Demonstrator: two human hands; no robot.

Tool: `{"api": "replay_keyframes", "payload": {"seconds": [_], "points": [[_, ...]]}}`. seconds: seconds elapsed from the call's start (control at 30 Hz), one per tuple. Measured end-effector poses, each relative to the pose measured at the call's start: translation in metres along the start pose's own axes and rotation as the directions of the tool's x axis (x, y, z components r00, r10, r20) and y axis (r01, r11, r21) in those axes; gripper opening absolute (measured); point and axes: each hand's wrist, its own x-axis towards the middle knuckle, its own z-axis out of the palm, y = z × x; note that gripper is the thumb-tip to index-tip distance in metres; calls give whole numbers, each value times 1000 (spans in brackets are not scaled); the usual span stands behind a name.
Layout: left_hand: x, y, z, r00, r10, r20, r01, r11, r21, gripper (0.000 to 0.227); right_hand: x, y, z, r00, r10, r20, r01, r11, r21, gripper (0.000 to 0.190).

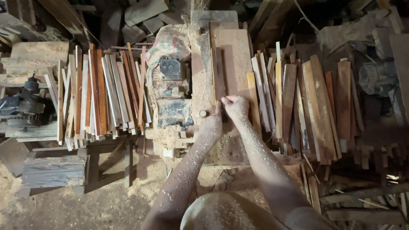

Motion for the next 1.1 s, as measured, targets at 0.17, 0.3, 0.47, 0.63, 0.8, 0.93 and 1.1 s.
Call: {"api": "replay_keyframes", "payload": {"seconds": [0.17, 0.3, 0.47, 0.63, 0.8, 0.93, 1.1], "points": [[37, -11, 32, 992, -40, -123, 61, 982, 176, 95, 9, -6, 1, 998, -61, -15, 61, 998, 15, 35], [-18, 7, 45, 970, 20, -243, 24, 984, 175, 87, -50, -16, -48, 964, -267, 2, 266, 961, -75, 34], [-109, 1, 105, 980, -200, -14, 180, 906, -383, 85, -169, 1, -99, 957, -192, 216, 157, 973, 167, 35], [-127, -36, 114, 965, -167, 203, 263, 639, -723, 65, -204, 51, -101, 955, -77, 286, -11, 956, 293, 23], [-166, -26, 69, 952, 2, 307, 243, 603, -760, 64, -235, -32, -169, 944, -252, 214, 168, 923, 345, 59], [-198, 2, 12, 994, 39, 98, 68, 476, -877, 72, -226, -22, -150, 770, -635, -61, 604, 695, 391, 55], [-168, -5, 29, 862, 208, -463, -416, 812, -409, 58, -200, -59, -147, 924, -372, -90, 372, 815, 445, 33]]}}
